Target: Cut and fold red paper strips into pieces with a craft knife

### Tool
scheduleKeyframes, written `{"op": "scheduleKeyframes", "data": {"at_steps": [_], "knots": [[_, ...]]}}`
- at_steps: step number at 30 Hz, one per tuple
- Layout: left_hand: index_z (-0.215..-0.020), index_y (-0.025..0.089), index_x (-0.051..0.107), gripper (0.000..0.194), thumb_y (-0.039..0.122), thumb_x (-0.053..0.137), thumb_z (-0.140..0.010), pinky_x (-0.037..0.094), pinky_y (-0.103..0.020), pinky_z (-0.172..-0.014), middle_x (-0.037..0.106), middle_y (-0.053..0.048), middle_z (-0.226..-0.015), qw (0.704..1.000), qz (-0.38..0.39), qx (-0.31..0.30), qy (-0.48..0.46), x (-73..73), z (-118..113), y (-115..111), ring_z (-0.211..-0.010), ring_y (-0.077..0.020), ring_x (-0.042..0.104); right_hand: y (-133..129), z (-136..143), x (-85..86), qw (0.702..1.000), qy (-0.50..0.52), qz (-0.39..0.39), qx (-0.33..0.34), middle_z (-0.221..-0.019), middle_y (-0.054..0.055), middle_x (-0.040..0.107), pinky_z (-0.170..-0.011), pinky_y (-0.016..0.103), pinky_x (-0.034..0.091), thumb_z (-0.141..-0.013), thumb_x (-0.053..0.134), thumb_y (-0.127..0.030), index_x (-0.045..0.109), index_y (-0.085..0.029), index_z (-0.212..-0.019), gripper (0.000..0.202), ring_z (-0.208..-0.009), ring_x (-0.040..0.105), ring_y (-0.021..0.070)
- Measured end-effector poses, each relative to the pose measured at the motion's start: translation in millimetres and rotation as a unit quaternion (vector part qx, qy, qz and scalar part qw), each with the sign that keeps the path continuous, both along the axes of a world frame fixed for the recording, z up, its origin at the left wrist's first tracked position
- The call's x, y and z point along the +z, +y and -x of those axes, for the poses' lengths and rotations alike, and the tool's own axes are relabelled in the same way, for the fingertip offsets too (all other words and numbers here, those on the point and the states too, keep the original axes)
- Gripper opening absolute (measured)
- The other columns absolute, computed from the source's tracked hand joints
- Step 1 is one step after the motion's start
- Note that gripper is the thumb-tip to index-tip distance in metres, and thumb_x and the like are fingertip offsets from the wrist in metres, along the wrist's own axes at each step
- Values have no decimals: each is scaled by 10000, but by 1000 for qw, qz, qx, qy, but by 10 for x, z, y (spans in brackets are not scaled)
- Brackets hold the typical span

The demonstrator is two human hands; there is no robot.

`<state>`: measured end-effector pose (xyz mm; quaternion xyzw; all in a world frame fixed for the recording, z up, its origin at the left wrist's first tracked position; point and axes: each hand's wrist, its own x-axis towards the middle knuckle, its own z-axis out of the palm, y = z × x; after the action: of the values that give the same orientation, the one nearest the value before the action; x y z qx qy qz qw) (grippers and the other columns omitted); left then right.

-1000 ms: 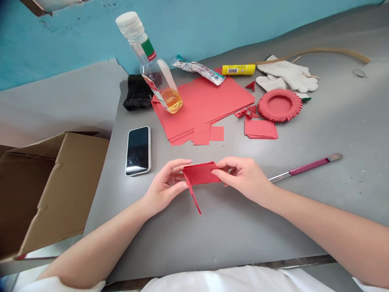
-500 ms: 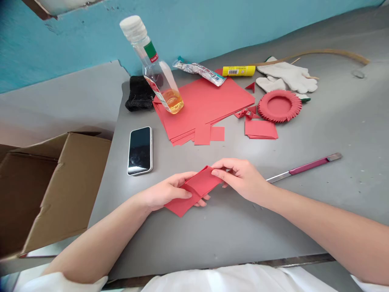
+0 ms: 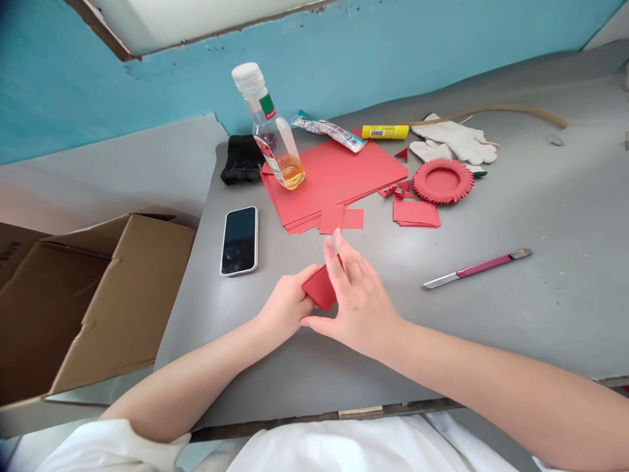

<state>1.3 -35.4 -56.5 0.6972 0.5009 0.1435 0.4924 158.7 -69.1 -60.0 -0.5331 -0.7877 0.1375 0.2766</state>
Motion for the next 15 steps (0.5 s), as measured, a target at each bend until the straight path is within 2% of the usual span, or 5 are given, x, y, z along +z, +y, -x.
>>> {"op": "scheduleKeyframes", "data": {"at_steps": [2, 5, 7, 11, 15], "knots": [[-650, 201, 406, 115, 91, 384, -678, 280, -198, -467, 474, 56, -557, 995, -67, -15, 73, 45, -7, -9, -485, -88, 381, -9, 51, 27, 999, -29, -45, -3, -1497, 172, 16, -1025, 520, 292, -726, 637, -450, -122, -196, -1429, 1065, -1353, 148, 309], [-563, 193, 342, 181, 161, 411, -727, 218, -218, -448, 414, 48, -486, 980, -140, -20, 140, 123, -13, 17, -438, -96, 324, -38, 27, 100, 997, -24, -68, -10, -1504, 122, 52, -1015, 467, 328, -802, 558, -321, -38, -252, -1442, 877, -1347, 194, 274], [-531, 193, 327, 281, 285, 457, -762, 180, -233, -448, 366, 38, -450, 964, -193, -7, 183, 152, -24, 44, -414, -104, 313, -90, 1, 157, 999, 18, -13, -29, -1502, 101, 103, -966, 426, 397, -809, 524, -275, -50, -271, -1439, 852, -1337, 234, 250], [-524, 188, 421, 440, 544, 462, -780, 152, -238, -457, 363, 14, -423, 892, -344, 15, 293, 118, -61, 62, -394, -126, 386, -212, 52, 218, 977, 131, 147, -78, -1502, 92, 102, -865, 400, 477, -759, 580, -405, -198, -288, -1400, 1015, -1319, 276, 251], [-570, 165, 526, 500, 575, 392, -823, 163, -237, -460, 428, -28, -429, 852, -405, 13, 330, 73, -114, 34, -421, -154, 457, -237, 153, 199, 972, 160, 144, -95, -1502, 102, 100, -897, 439, 444, -697, 624, -486, -215, -280, -1394, 1110, -1343, 204, 274]]}}
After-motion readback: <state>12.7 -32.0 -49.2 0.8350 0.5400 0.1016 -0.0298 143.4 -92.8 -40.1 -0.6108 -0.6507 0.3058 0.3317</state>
